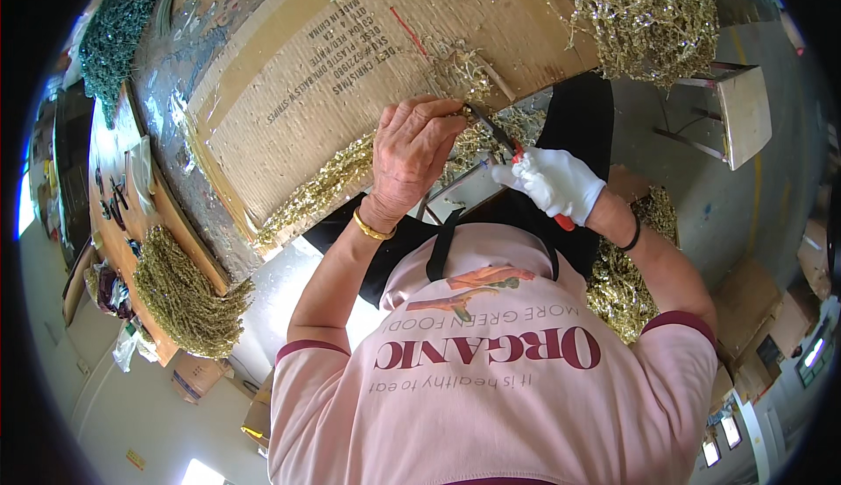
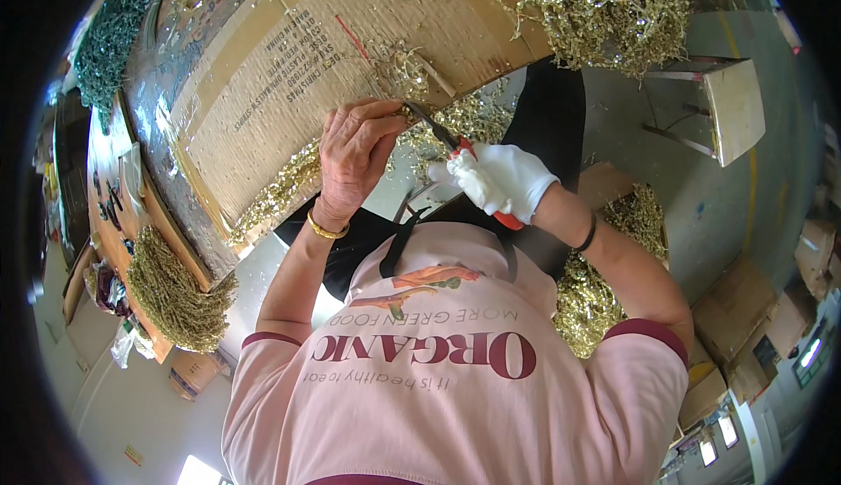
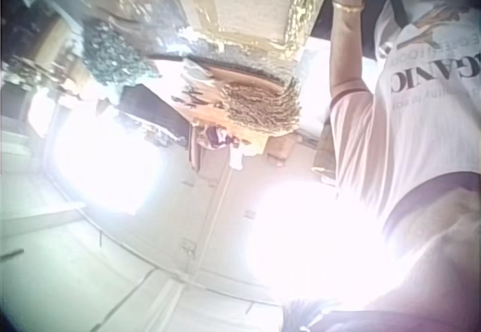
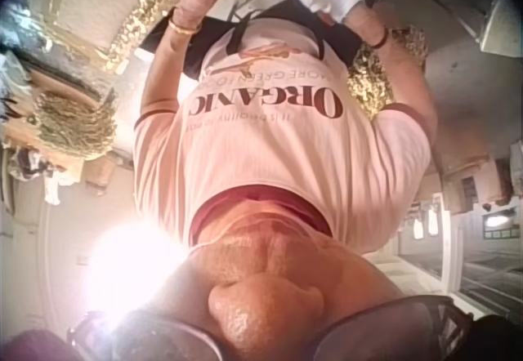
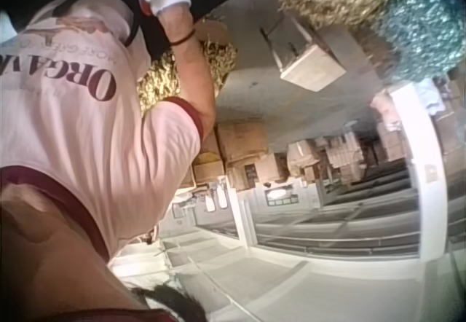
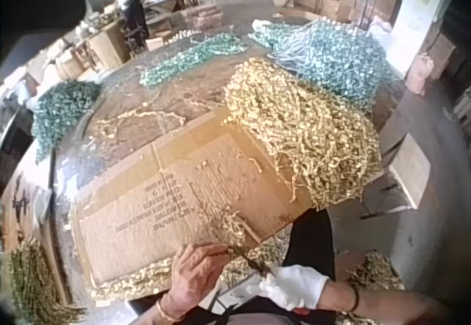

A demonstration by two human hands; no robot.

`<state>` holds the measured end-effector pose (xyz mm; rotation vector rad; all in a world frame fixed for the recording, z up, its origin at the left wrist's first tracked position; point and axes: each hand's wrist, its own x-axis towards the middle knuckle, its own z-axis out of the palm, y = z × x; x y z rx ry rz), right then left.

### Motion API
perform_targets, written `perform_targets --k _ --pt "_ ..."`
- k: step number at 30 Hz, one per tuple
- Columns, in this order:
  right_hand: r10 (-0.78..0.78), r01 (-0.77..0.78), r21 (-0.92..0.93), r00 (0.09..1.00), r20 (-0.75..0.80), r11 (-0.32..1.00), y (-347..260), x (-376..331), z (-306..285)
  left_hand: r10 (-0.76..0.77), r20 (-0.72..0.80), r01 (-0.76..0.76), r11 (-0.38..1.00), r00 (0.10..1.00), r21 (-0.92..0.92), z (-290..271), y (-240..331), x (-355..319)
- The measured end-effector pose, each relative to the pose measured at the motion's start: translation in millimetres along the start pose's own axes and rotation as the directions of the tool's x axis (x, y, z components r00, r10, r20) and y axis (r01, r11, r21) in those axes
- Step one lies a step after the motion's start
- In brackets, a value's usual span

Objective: Cutting lengths of gold tinsel garland and arranging them on a cardboard template in a manufacturing setting.

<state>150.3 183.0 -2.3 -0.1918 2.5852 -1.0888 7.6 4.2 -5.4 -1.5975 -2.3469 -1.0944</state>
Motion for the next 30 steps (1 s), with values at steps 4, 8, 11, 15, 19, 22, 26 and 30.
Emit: perform_targets --k 4,8,11,15,19,22,26,30 --pt "0.185 -0.176 0.226 0.982 -0.021 0.958 -2 -1 0 0.007 -0.006 -0.007 1.0 1.0 -0.004 1 -1 -1" --pt "0.059 -0.019 0.216 0.982 -0.178 0.976 11 -6 12 0.021 -0.011 -0.021 1.0 1.0 0.001 5 1 3" --pt "0.512 -0.595 0.755 0.756 0.409 0.276 -11 0 -20 0.006 -0.026 -0.006 1.0 1.0 -0.001 6 2 2" --pt "0.499 -0.429 0.89 0.811 0.304 0.156 -14 -8 -26 -0.048 -0.08 0.048 0.999 0.996 -0.005 4 4 5" --pt "0.428 -0.095 0.918 0.899 -0.086 0.384 -25 20 -19 -0.038 -0.039 0.041 0.996 0.999 0.075 -15 8 -1" --pt "0.359 0.018 0.834 0.897 -0.257 0.552 -33 41 -14 0.015 -0.03 -0.014 0.999 0.999 0.038 -9 6 3" --pt "0.4 0.093 0.943 0.889 -0.224 0.321 2 71 4 -0.054 -0.118 0.059 0.998 0.992 0.036 -23 6 -6" --pt "0.296 0.136 0.988 0.943 -0.153 0.076 21 82 7 -0.269 -0.292 0.288 0.957 0.918 0.024 -92 1 -61"
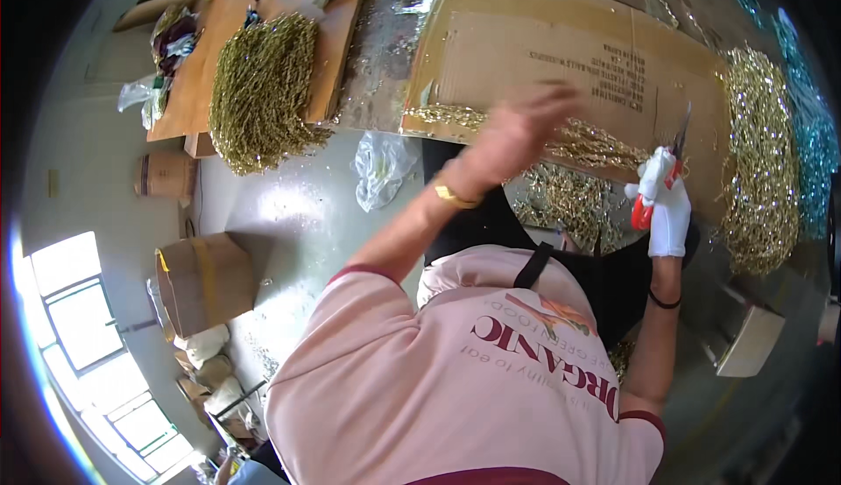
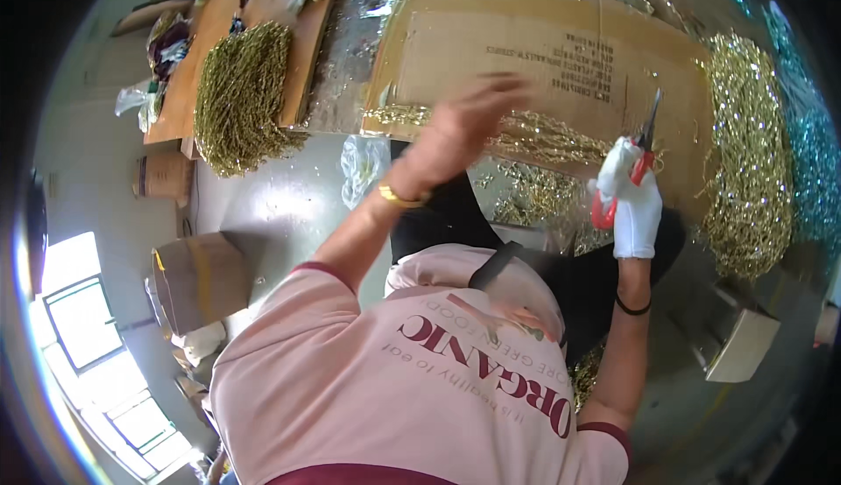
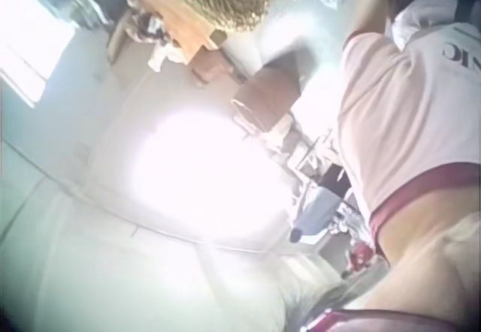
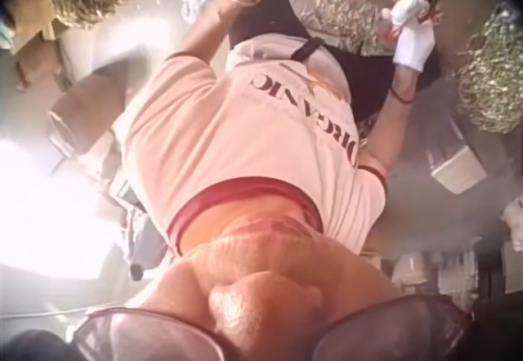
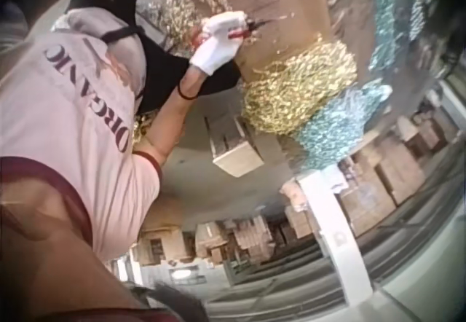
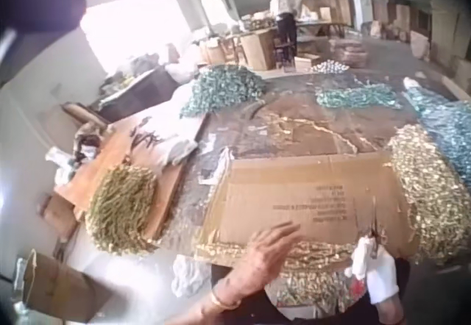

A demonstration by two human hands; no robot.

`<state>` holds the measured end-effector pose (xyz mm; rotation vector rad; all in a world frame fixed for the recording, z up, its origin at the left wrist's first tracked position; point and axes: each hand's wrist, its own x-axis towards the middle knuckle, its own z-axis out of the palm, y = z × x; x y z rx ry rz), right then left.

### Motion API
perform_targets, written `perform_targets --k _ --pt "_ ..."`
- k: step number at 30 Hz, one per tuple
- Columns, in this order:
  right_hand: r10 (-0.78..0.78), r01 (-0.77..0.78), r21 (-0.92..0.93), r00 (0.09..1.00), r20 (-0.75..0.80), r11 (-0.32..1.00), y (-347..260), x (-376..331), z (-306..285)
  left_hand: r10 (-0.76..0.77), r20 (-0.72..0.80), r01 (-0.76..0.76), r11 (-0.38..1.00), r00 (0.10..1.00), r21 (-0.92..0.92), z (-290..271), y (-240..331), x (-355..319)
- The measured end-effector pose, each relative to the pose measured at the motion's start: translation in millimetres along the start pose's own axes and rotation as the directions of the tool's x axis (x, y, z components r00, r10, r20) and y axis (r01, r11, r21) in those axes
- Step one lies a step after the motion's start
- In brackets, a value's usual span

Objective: Cutting lengths of gold tinsel garland and arranging them on a cardboard template in a manufacturing setting.

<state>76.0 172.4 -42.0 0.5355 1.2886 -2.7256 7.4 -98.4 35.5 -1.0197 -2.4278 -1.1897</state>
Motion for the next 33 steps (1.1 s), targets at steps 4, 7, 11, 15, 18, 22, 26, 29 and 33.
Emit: perform_targets --k 4,7,11,15,18,22,26,29,33 --pt "0.008 0.013 -0.152 0.99 0.138 0.988 -5 8 -7 -0.294 -0.045 0.288 0.873 0.955 0.393 -95 -56 -70" --pt "-0.018 0.01 -0.196 0.999 -0.04 0.981 -10 1 16 -0.407 0.034 0.393 0.898 0.913 0.2 -118 -65 -96" --pt "0.016 -0.01 -0.101 0.998 0.057 0.995 -11 9 2 -0.456 0.03 0.455 0.89 0.889 0.044 -126 -68 -100" --pt "-0.017 0.002 -0.316 0.999 -0.045 0.949 -11 7 11 -0.492 0.08 0.498 0.862 0.867 -0.091 -135 -83 -106" --pt "0.004 -0.007 -0.254 1.0 -0.013 0.967 -13 8 3 -0.486 0.043 0.488 0.865 0.873 -0.121 -134 -89 -111" --pt "0.048 -0.033 -0.267 0.998 0.05 0.963 -20 10 -15 -0.509 -0.017 0.508 0.86 0.861 -0.042 -132 -83 -110" --pt "0.075 -0.058 -0.275 0.996 0.049 0.96 -26 12 -22 -0.505 -0.023 0.503 0.861 0.863 -0.074 -126 -81 -111" --pt "0.119 -0.081 -0.233 0.981 0.155 0.969 -49 6 -36 -0.533 -0.024 0.51 0.82 0.846 -0.259 -121 -88 -109" --pt "-0.491 0.114 -0.991 0.869 0.062 0.077 -67 -1 -4 -0.603 0.023 0.595 0.781 0.798 -0.191 -130 -91 -115"
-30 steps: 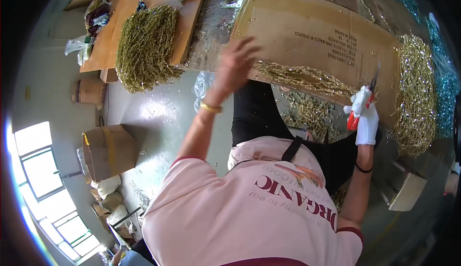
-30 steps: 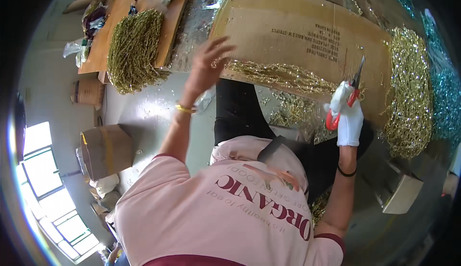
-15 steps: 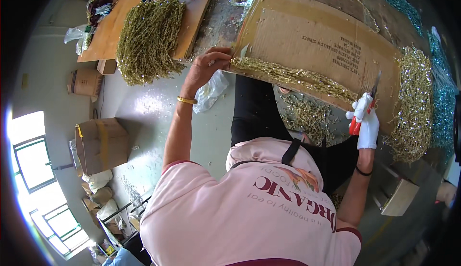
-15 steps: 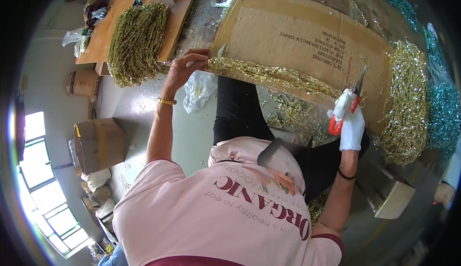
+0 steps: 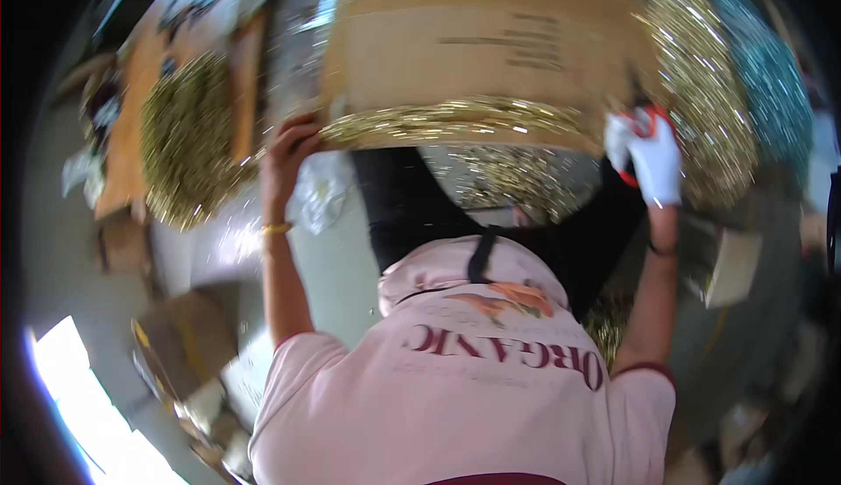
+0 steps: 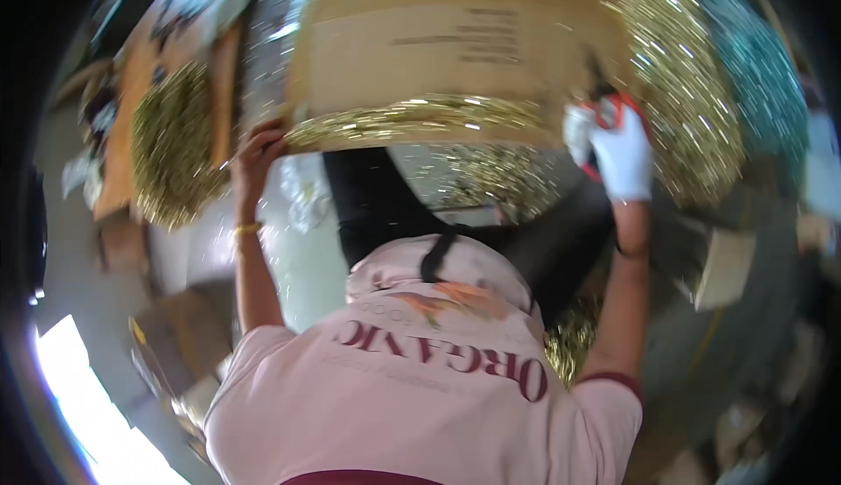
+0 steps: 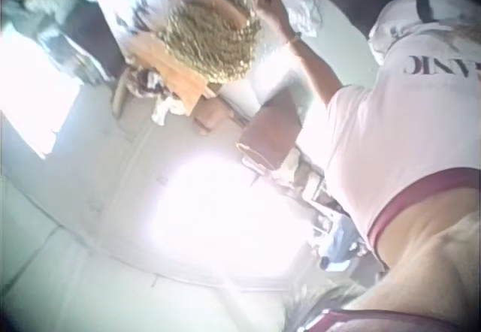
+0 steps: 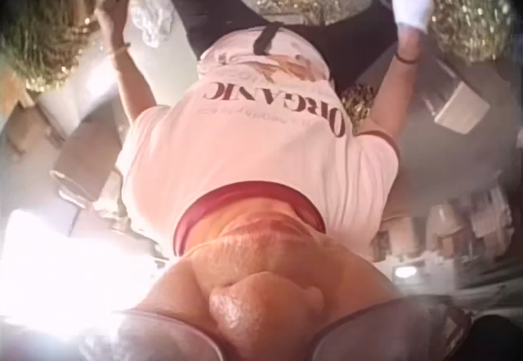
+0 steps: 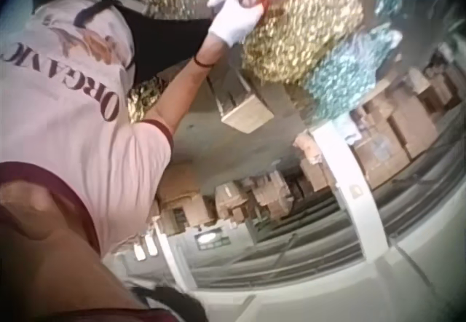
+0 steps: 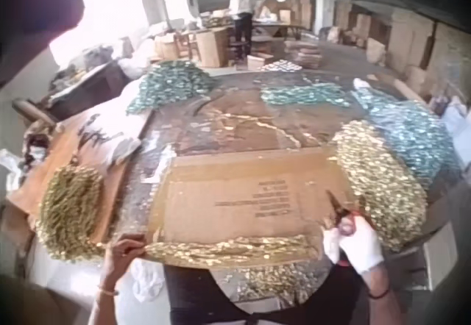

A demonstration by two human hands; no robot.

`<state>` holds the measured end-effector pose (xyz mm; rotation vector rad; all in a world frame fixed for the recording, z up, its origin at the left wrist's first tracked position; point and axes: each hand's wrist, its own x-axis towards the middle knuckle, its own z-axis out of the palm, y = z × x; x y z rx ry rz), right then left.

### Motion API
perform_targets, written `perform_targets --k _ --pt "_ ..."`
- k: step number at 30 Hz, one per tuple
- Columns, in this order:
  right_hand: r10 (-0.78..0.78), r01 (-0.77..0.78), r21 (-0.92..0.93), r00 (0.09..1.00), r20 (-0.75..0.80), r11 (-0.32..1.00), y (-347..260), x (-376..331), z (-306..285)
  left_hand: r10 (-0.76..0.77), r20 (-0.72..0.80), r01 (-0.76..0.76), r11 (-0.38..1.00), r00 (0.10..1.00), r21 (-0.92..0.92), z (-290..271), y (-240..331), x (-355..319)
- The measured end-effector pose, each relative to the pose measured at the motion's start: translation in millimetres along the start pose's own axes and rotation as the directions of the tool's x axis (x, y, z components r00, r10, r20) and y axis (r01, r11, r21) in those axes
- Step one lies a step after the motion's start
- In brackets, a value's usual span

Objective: Cutting lengths of gold tinsel garland and arranging them on a cardboard template in a manufacturing setting.

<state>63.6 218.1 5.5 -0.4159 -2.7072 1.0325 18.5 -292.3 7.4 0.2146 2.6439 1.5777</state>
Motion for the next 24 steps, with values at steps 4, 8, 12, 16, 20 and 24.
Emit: perform_targets --k 4,8,12,16,20,24 --pt "-0.066 0.029 -0.321 0.992 -0.105 0.947 14 15 -4 0.133 0.008 -0.132 0.969 0.991 0.208 -11 -3 -3" --pt "0.103 -0.121 -0.399 0.992 -0.067 0.909 -8 6 -22 0.113 0.024 -0.116 0.966 0.993 0.231 0 -4 9" --pt "0.201 -0.088 -0.579 0.971 0.133 0.811 -40 4 -50 0.098 0.014 -0.098 0.962 0.995 0.256 -2 -2 4" --pt "-0.563 0.571 -0.051 0.817 0.123 0.819 -80 -4 -4 0.083 0.015 -0.084 0.969 0.996 0.233 -2 -3 7" --pt "-0.577 0.613 -0.149 0.785 0.227 0.776 -46 4 32 0.132 0.033 -0.136 0.942 0.991 0.308 -4 -5 10" --pt "-0.648 0.675 -0.178 0.737 0.191 0.716 -37 5 28 0.153 0.032 -0.155 0.937 0.988 0.314 -6 -3 9"
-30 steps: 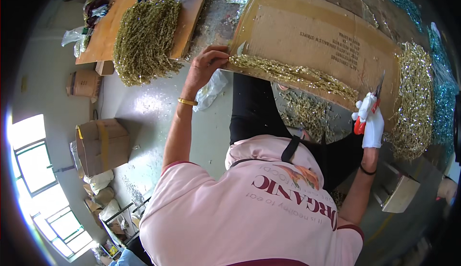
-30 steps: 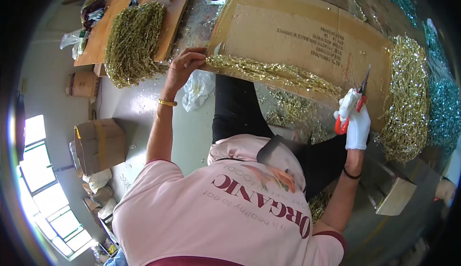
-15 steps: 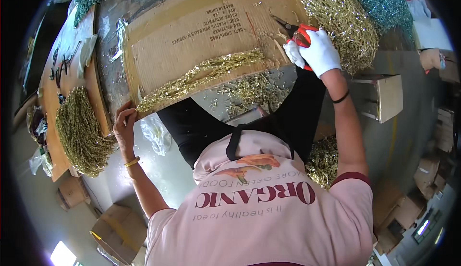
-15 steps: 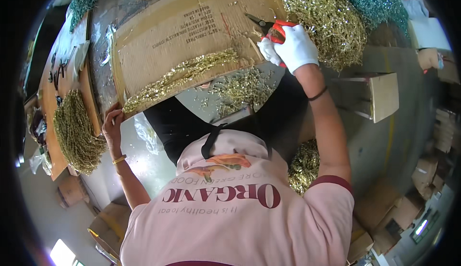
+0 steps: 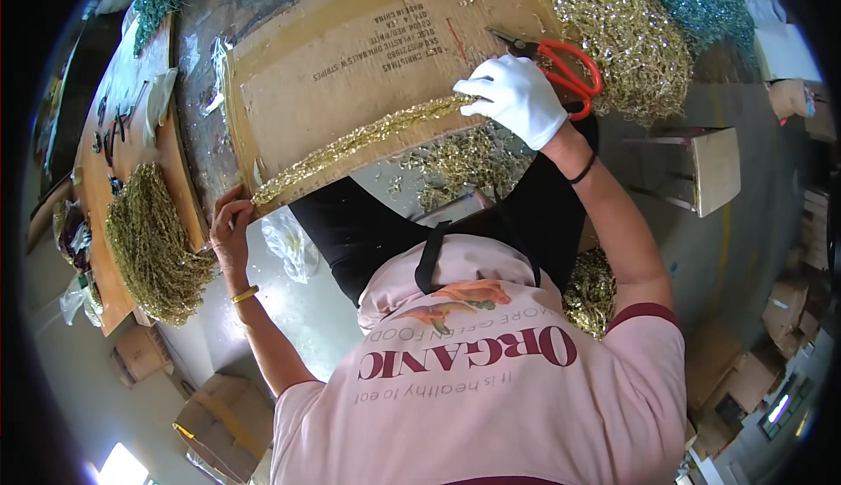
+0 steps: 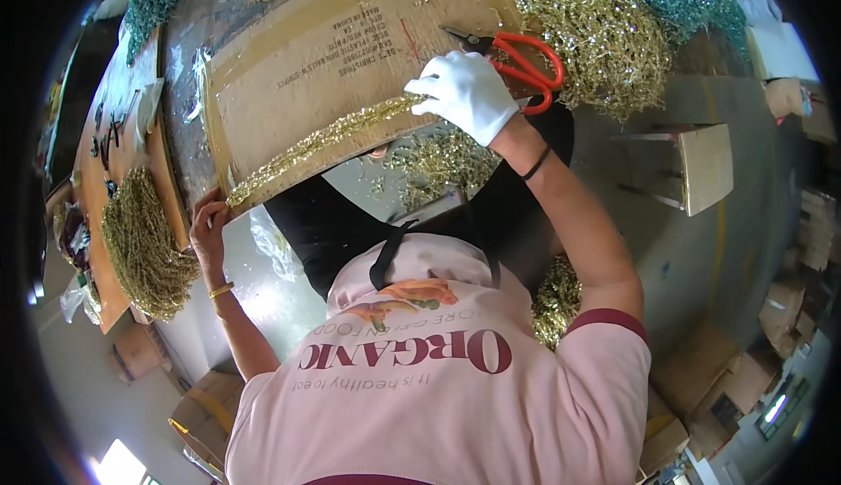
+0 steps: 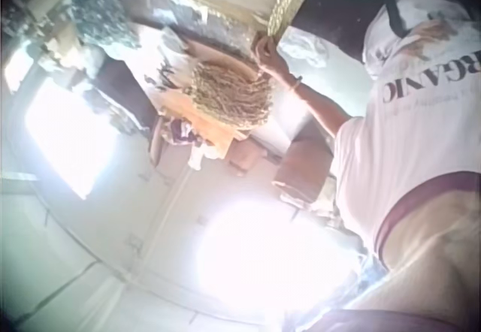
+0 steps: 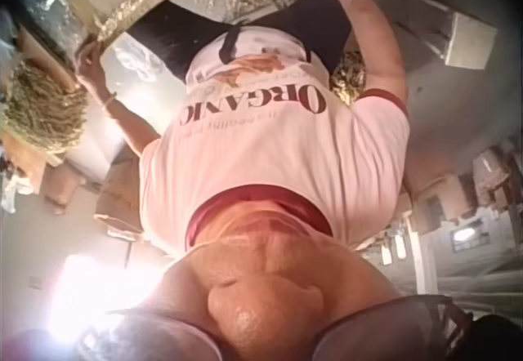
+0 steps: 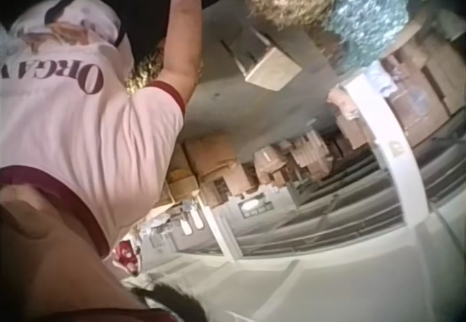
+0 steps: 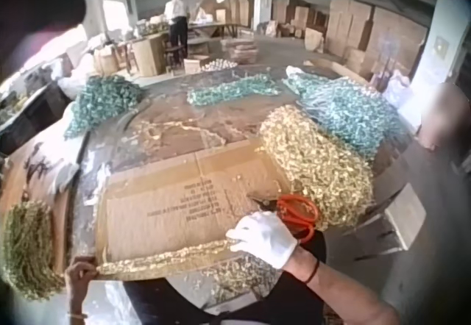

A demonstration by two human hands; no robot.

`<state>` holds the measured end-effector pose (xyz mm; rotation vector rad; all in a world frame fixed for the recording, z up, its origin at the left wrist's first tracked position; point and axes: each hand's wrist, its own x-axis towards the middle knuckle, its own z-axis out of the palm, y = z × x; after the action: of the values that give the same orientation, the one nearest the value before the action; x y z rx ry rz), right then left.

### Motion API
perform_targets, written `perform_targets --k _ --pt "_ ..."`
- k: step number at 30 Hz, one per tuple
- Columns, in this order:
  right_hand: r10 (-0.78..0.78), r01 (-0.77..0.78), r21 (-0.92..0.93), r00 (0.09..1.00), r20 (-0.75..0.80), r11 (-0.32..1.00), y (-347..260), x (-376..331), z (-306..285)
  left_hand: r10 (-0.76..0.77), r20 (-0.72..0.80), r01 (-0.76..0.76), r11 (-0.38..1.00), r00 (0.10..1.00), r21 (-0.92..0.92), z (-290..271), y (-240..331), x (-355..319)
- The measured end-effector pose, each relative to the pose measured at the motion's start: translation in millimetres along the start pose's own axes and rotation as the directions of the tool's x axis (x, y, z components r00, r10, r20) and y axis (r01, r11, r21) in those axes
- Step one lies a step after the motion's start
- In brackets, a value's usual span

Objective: Cutting lengths of gold tinsel garland and arranging them on a cardboard template in a manufacturing setting.

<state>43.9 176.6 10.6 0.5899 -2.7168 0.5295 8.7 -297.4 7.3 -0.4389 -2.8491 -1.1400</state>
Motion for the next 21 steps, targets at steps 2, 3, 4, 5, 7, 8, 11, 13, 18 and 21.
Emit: perform_targets --k 2,3,4,5,7,8,11,13,18,21 --pt "-0.066 0.067 -0.039 0.997 0.041 0.997 2 0 -3 -0.001 0.006 0.0 1.0 1.0 0.006 -1 1 2" --pt "-0.062 0.064 -0.038 0.997 0.042 0.997 1 -1 -4 -0.001 0.012 0.001 1.0 1.0 0.018 -3 1 1" --pt "-0.062 0.066 -0.062 0.997 0.055 0.996 0 -2 -6 -0.001 0.017 0.0 1.0 1.0 0.019 -4 0 1" --pt "-0.062 0.068 -0.085 0.996 0.068 0.994 0 -4 -6 -0.016 0.023 0.016 1.0 1.0 -0.008 -5 0 1" --pt "-0.037 0.041 -0.057 0.996 0.082 0.998 4 -7 -5 -0.021 0.037 0.022 0.999 0.999 -0.038 -5 -1 3" --pt "-0.019 0.022 -0.026 0.995 0.097 0.999 6 -9 -5 -0.007 0.041 0.008 1.0 0.999 -0.019 -5 -2 4" --pt "0.012 -0.012 0.004 0.993 0.116 1.0 7 -10 -14 0.0 0.059 0.0 1.0 0.998 0.002 -6 -2 5" --pt "0.033 -0.035 0.017 0.994 0.103 0.999 9 -11 -23 -0.012 0.069 0.012 1.0 0.998 0.001 -6 -2 3" --pt "0.106 -0.106 -0.025 0.994 -0.011 0.994 23 -26 -41 -0.037 0.053 0.044 0.989 0.998 -0.14 -4 -3 1" --pt "0.083 -0.093 -0.079 0.989 -0.118 0.993 26 -29 -40 -0.02 0.047 0.027 0.987 0.999 -0.161 -4 -8 0"
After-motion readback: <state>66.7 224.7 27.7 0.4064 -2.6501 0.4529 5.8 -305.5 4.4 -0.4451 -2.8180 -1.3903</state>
